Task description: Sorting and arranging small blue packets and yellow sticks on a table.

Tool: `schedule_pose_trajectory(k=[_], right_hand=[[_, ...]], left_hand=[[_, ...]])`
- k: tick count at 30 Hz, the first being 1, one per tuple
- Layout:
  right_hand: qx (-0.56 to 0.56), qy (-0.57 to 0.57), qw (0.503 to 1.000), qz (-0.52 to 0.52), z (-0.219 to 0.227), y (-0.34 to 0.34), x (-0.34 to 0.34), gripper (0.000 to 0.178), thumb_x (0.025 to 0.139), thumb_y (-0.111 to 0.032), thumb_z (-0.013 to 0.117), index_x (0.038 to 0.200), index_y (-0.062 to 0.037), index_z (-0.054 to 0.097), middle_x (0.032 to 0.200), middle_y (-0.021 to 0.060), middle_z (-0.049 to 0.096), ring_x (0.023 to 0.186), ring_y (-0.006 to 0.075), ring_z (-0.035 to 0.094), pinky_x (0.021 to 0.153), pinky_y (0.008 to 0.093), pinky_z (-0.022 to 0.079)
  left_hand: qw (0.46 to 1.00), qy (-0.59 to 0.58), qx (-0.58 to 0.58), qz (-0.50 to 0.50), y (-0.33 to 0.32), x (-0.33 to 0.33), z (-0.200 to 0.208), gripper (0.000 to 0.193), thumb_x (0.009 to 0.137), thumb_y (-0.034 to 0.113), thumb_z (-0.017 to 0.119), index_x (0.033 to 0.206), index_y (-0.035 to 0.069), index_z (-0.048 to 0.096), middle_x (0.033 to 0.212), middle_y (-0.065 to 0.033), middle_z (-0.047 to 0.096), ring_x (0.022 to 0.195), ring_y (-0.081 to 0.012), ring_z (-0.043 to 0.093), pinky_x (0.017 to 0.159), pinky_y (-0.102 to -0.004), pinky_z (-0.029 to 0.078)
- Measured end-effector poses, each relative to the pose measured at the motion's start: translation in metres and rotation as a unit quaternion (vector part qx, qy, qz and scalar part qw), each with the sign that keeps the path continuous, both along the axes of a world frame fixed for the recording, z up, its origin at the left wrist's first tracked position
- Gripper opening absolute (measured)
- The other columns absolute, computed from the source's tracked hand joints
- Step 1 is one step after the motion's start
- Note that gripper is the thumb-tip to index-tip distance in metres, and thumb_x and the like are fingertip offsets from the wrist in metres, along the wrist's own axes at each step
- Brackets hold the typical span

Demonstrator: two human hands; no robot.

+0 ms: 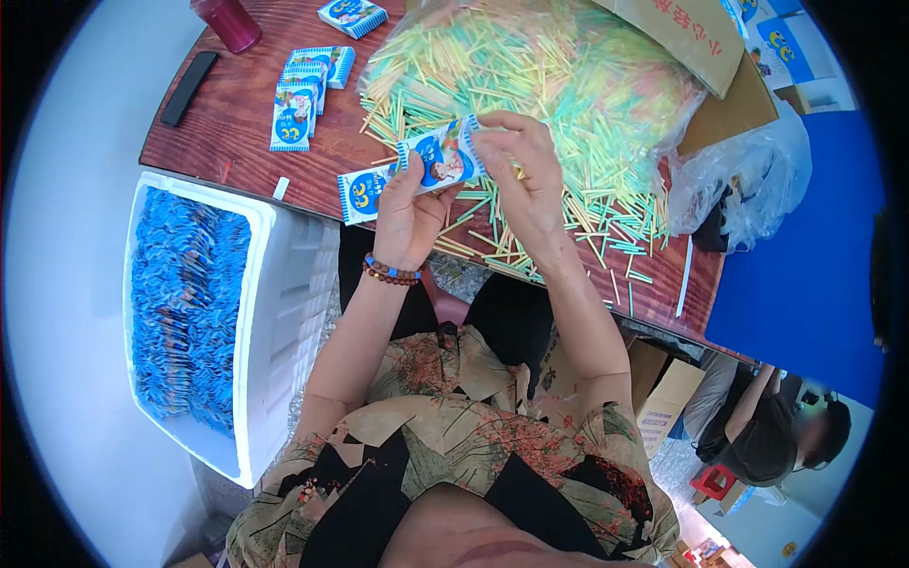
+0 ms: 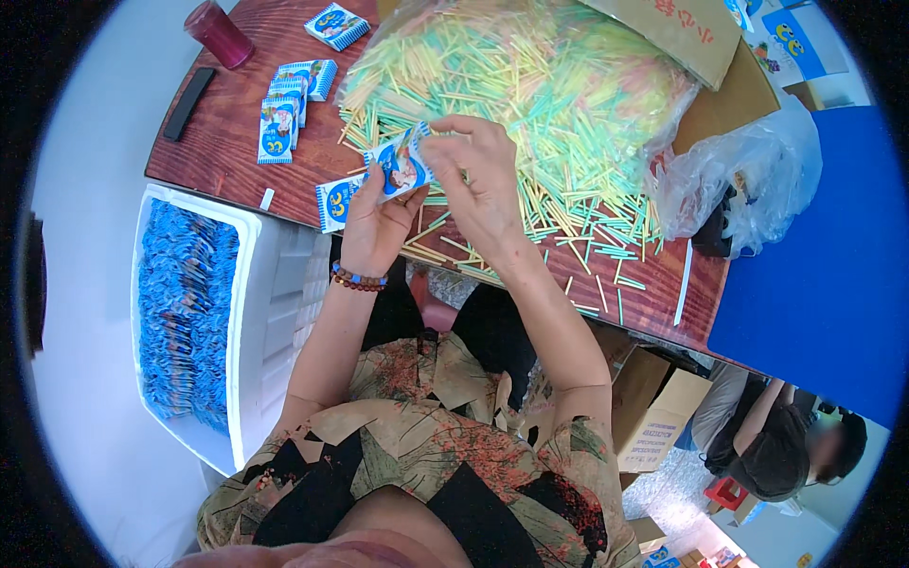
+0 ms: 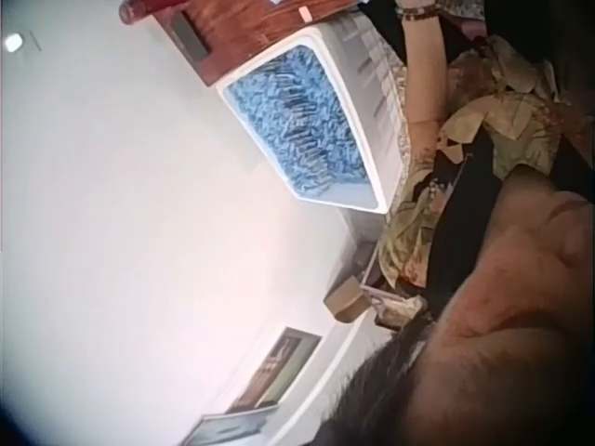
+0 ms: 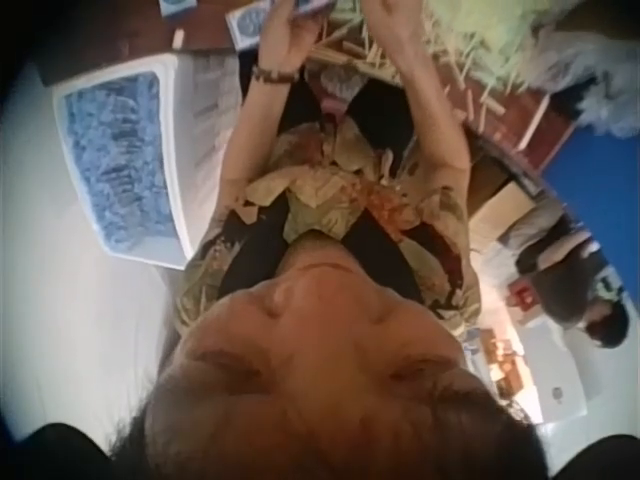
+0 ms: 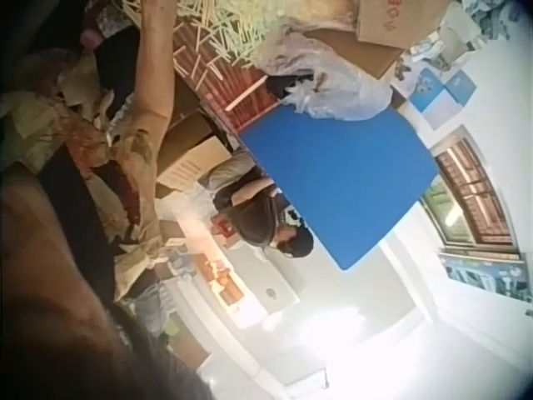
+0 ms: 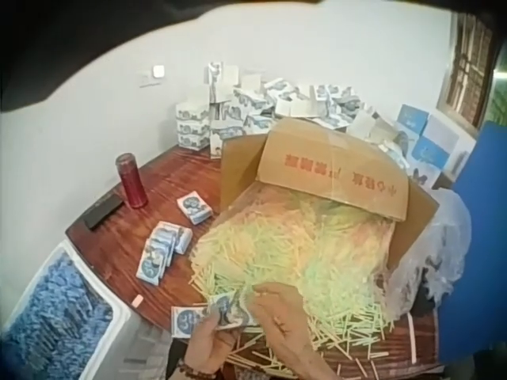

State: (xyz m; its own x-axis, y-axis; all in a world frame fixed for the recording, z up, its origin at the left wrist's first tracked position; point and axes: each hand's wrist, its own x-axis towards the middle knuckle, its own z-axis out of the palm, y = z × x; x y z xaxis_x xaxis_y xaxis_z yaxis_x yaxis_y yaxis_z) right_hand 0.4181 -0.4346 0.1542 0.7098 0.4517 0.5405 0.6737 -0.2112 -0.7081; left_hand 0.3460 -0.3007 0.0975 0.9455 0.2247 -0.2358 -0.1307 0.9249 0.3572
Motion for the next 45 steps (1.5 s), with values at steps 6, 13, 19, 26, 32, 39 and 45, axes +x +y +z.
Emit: schedule_pose_trajectory(k=[6,13,19,26,32,39,45], right_hand=[[-0.044,0.021,0.998,0.036,-0.003,0.009,-0.012,0.035,0.091,-0.008,0.058,0.125,-0.002,0.055,0.127,0.0152,0.054,0.12,0.0282,0.051,0.101,0.0353,0.039],[0.15,0.262,0.952,0.054,0.014,0.026,-0.011,0.03,0.089,-0.006,0.062,0.118,-0.0006,0.057,0.112,0.0082,0.062,0.102,0.012,0.058,0.088,0.028,0.047],[0.105,0.316,0.936,0.113,0.008,0.052,0.012,0.017,0.087,-0.005,0.065,0.102,0.0008,0.063,0.091,0.004,0.067,0.083,0.0082,0.061,0.075,0.0223,0.048],[0.028,0.28,0.949,0.141,0.001,0.13,0.025,0.018,0.085,-0.013,0.068,0.097,0.0003,0.067,0.077,0.0028,0.067,0.068,0.0067,0.057,0.061,0.0216,0.043],[-0.059,0.247,0.952,0.17,-0.05,0.226,0.058,0.03,0.08,-0.022,0.067,0.101,0.001,0.066,0.085,0.0163,0.069,0.077,0.0233,0.067,0.07,0.0337,0.051],[-0.112,0.111,0.983,0.096,-0.057,0.219,0.055,0.035,0.083,-0.018,0.068,0.111,0.0012,0.06,0.087,0.0134,0.068,0.074,0.0177,0.065,0.067,0.0296,0.052],[-0.193,0.288,0.925,0.155,-0.011,0.112,0.024,0.024,0.087,-0.012,0.064,0.106,0.002,0.062,0.081,0.0069,0.067,0.07,0.0137,0.062,0.063,0.0296,0.049]], left_hand=[[0.999,-0.042,-0.012,0.027,0.007,0.0,-0.013,0.031,0.095,0.026,0.058,0.118,0.006,0.056,0.115,-0.0065,0.064,0.108,-0.0198,0.06,0.096,-0.0379,0.049],[0.995,-0.08,-0.045,0.028,0.01,0.001,-0.002,0.034,0.095,0.026,0.058,0.123,0.008,0.053,0.119,-0.0054,0.062,0.109,-0.0189,0.059,0.095,-0.039,0.048],[0.995,-0.053,0.048,0.067,0.029,-0.002,0.009,0.024,0.095,0.017,0.057,0.118,0.007,0.057,0.113,-0.005,0.065,0.104,-0.0173,0.062,0.09,-0.0392,0.05],[0.954,0.016,0.112,0.277,0.071,-0.012,-0.004,0.025,0.093,0.007,0.058,0.118,0.003,0.055,0.114,-0.0075,0.063,0.103,-0.0162,0.061,0.09,-0.035,0.05],[0.853,0.14,0.309,0.396,0.102,-0.028,-0.017,0.054,0.091,0.007,0.061,0.137,-0.002,0.033,0.141,-0.0147,0.038,0.129,-0.0204,0.04,0.106,-0.0316,0.035],[0.842,0.147,0.404,0.325,0.118,-0.025,-0.026,0.056,0.089,0.009,0.064,0.136,-0.003,0.036,0.135,-0.0153,0.042,0.126,-0.0216,0.043,0.104,-0.0329,0.039],[0.474,0.249,0.835,0.128,0.095,-0.053,-0.008,0.049,0.074,0.021,0.076,0.117,0.009,0.055,0.107,-0.0089,0.053,0.102,-0.0277,0.05,0.086,-0.0423,0.035]])
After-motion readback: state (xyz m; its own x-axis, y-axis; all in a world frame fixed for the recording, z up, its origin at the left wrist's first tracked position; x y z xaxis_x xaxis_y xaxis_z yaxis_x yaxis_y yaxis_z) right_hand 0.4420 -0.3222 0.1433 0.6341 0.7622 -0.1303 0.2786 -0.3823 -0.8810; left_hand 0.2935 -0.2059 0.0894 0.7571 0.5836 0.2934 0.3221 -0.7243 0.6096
